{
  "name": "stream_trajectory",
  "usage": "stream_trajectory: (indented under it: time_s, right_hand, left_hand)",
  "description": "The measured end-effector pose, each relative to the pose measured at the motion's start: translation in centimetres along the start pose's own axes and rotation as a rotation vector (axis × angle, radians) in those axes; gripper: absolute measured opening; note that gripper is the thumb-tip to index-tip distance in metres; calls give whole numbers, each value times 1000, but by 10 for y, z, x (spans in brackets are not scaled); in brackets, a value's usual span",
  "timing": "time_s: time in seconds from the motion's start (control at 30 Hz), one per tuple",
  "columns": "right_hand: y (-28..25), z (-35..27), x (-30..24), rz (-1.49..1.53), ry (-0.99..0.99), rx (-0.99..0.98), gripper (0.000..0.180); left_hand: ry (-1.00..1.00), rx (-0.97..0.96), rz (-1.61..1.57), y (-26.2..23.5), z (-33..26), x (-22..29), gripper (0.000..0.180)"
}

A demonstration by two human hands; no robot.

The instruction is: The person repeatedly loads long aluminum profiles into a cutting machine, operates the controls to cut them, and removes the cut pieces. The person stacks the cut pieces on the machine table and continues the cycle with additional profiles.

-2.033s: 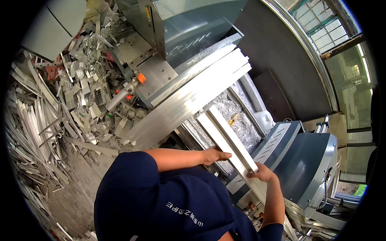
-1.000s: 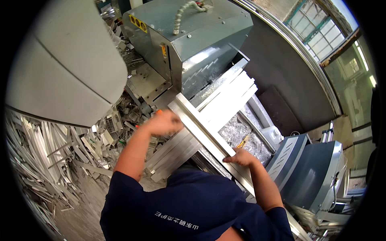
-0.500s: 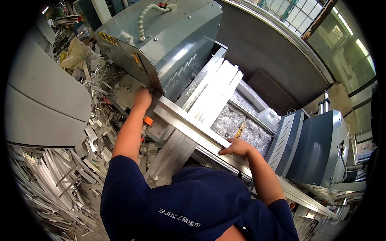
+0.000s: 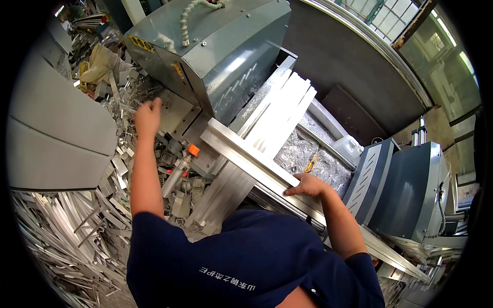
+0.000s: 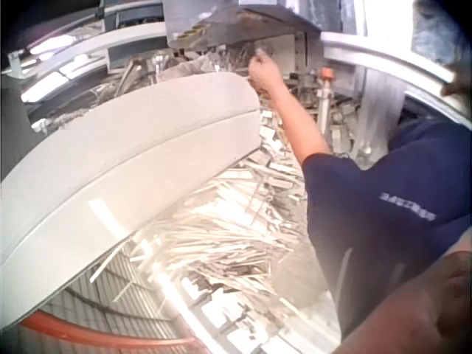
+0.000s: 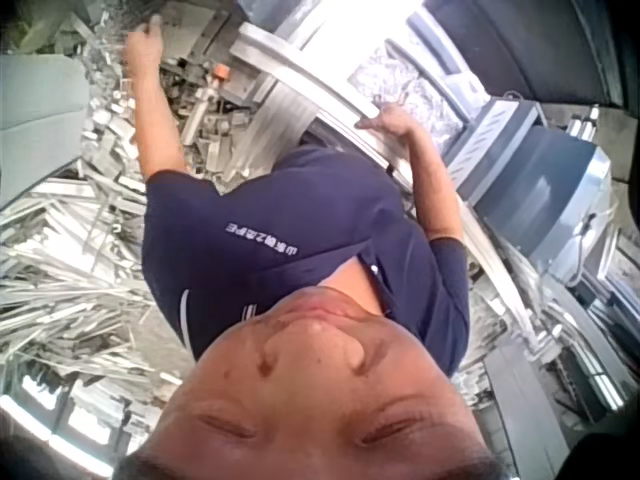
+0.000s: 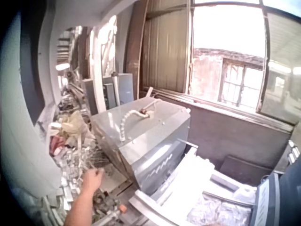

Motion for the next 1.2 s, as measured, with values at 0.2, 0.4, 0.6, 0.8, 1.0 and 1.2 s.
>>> stream_trajectory:
  time_s: [0.2, 0.4, 0.6, 0.8, 1.0, 1.2]
  right_hand:
    - [9, 15, 21, 269, -128, -227, 92]
    - [7, -7, 85, 243, -112, -449, 105]
    - [9, -33, 91, 407, -11, -280, 89]
    - [13, -25, 83, 283, -57, -249, 81]
    - [7, 4, 45, 458, -53, -328, 84]
    - [6, 33, 41, 430, -46, -332, 89]
  left_hand:
    - [-43, -1506, -399, 126, -256, 101, 68]
    - [-752, -1182, -1564, 269, -339, 106, 62]
    - [-914, -1158, -1947, 284, -354, 130, 51]
    - [-857, -1054, -1814, 267, -343, 122, 57]
    - [-709, -1055, -1872, 250, -292, 120, 58]
    - [-702, -1078, -1793, 257, -272, 103, 63]
Point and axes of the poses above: each hand's wrist, its own z-axis towards the middle knuckle, its own y-axis out of the palm, x = y × z, the point moved 7 cm from there along z, towards the middle knuckle, and after that the axes turned 5 degrees about -z, right-handed, at the moved point
